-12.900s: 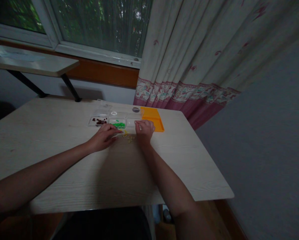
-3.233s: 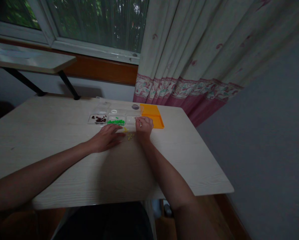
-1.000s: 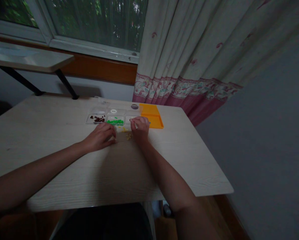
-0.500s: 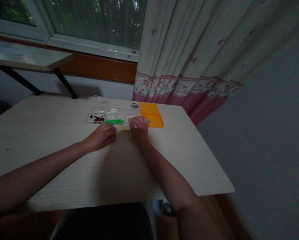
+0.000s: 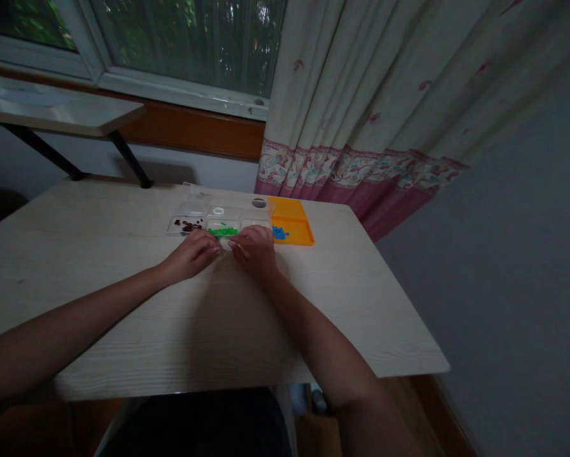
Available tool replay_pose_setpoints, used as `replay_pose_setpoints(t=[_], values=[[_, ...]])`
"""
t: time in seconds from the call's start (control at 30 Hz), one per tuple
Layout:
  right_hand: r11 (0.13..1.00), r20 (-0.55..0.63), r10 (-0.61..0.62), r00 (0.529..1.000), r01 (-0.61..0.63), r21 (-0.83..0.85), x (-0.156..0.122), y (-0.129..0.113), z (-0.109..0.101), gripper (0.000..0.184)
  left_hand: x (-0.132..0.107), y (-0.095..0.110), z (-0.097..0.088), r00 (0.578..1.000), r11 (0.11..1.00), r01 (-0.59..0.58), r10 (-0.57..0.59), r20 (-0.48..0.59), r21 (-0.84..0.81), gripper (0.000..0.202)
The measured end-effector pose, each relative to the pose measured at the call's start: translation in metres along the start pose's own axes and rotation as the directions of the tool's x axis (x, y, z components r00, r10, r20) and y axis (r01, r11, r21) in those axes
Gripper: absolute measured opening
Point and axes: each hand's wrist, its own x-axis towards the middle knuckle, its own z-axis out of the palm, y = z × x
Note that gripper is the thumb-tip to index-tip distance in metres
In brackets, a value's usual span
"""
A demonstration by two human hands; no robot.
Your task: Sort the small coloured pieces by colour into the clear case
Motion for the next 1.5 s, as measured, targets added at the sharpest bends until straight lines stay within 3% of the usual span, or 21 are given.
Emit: replay_pose_setpoints(t=[0.27,0.43,0.73,1.0,1.1,1.17,1.27,1.33,1.5], values=[[0.987,0.077,-0.163,0.984,0.163,0.003,-0.002,-0.008,0.001,0.019,0.001,-0.002,-0.001,1.000,0.997,0.008,-0.010,-0.027,-0.078,0.030],[0.985,0.081,-0.168,0.982,0.171,-0.034,-0.002,-0.010,0.002,0.017,0.002,-0.002,-0.001,1.000,0.997,-0.009,0.007,-0.030,-0.073,0.028],[0.968,-0.017,-0.250,0.968,0.251,0.009,-0.002,-0.012,0.007,0.014,0.002,-0.001,-0.002,1.000,0.997,-0.010,0.009,-0.017,-0.081,0.028],[0.974,0.015,-0.226,0.974,0.226,-0.003,-0.005,-0.012,0.007,0.015,0.002,0.000,-0.002,1.000,0.997,0.009,-0.010,-0.014,-0.071,0.031],[0.990,-0.021,-0.142,0.990,0.142,-0.028,-0.003,-0.003,0.004,0.016,0.002,-0.001,-0.002,1.000,0.997,-0.002,0.001,-0.013,-0.072,0.032],[0.998,-0.092,-0.006,0.996,0.001,-0.058,0.000,0.008,0.001,0.016,0.002,-0.001,-0.002,1.000,0.997,-0.012,0.011,-0.012,-0.071,0.032],[0.961,-0.262,0.247,0.933,-0.271,-0.062,0.003,0.027,-0.002,0.019,0.001,-0.002,-0.002,1.000,0.998,-0.017,0.017,-0.002,-0.061,0.031],[0.921,-0.308,0.357,0.882,-0.387,-0.041,0.003,0.037,-0.003,0.021,0.001,-0.003,-0.002,1.000,0.998,-0.018,0.019,0.009,-0.055,0.032],[0.876,-0.322,0.437,0.840,-0.479,-0.062,0.000,0.048,0.003,0.025,0.001,-0.001,-0.002,0.999,0.999,-0.015,0.016,0.027,-0.045,0.031]])
